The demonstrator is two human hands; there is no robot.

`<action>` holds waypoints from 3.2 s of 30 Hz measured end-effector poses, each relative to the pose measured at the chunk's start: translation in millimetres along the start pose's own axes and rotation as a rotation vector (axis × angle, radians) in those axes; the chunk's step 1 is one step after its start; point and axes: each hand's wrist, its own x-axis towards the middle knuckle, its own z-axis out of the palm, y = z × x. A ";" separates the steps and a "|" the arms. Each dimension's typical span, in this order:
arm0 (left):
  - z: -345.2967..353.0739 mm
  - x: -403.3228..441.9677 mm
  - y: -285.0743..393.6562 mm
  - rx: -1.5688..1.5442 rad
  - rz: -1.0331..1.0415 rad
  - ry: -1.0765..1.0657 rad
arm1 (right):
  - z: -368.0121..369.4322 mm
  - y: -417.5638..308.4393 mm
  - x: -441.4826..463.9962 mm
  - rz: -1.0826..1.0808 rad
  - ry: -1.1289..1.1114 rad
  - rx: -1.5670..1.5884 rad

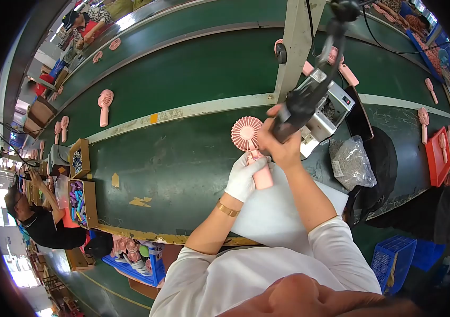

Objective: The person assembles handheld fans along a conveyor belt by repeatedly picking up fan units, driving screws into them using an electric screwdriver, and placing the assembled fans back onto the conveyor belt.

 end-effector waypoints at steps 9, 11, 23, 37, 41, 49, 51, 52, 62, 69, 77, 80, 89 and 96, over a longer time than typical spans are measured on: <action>13.4 -1.9 8.9 -0.042 0.072 0.105 | 7.1 15.5 -6.9 -0.358 -0.283 -0.438; 14.1 -1.8 7.6 -0.043 0.070 0.108 | 4.8 12.4 -6.9 -0.351 -0.266 -0.427; 10.1 -9.7 1.5 0.258 -0.046 -0.027 | -31.3 -10.7 13.6 -0.338 0.247 -0.315; 9.8 -8.9 -8.0 0.538 0.046 0.074 | 4.0 -3.5 2.2 -0.136 -0.001 0.140; 9.0 -10.1 -5.6 0.612 0.054 0.073 | 7.5 2.0 -0.9 -0.154 -0.024 0.183; 4.5 -6.6 -10.6 0.725 0.088 0.091 | 7.7 17.4 -4.0 -0.112 -0.014 0.210; 1.6 -6.3 -12.2 0.707 0.088 0.092 | 8.0 22.3 -5.9 -0.107 -0.014 0.216; 3.4 -6.9 -9.9 0.709 0.093 0.102 | 8.8 24.8 -6.8 -0.117 -0.016 0.232; 10.2 -10.5 -2.7 0.661 0.042 0.115 | 11.6 28.7 -7.9 -0.149 -0.032 0.208; -2.0 1.6 -5.4 0.463 0.150 0.130 | 1.4 -9.5 0.2 -0.303 0.012 0.155; 20.7 98.1 116.4 1.400 0.636 0.402 | -5.4 -25.2 9.9 -0.243 0.191 -0.006; -7.2 107.6 136.4 1.582 0.640 0.483 | -15.0 -35.6 7.1 -0.269 0.342 -0.155; -153.0 124.2 315.3 1.862 0.498 1.283 | -34.0 -12.1 7.6 -0.307 0.229 -0.234; -212.8 156.6 350.3 1.593 0.374 1.337 | -39.5 0.6 2.7 -0.355 0.113 -0.387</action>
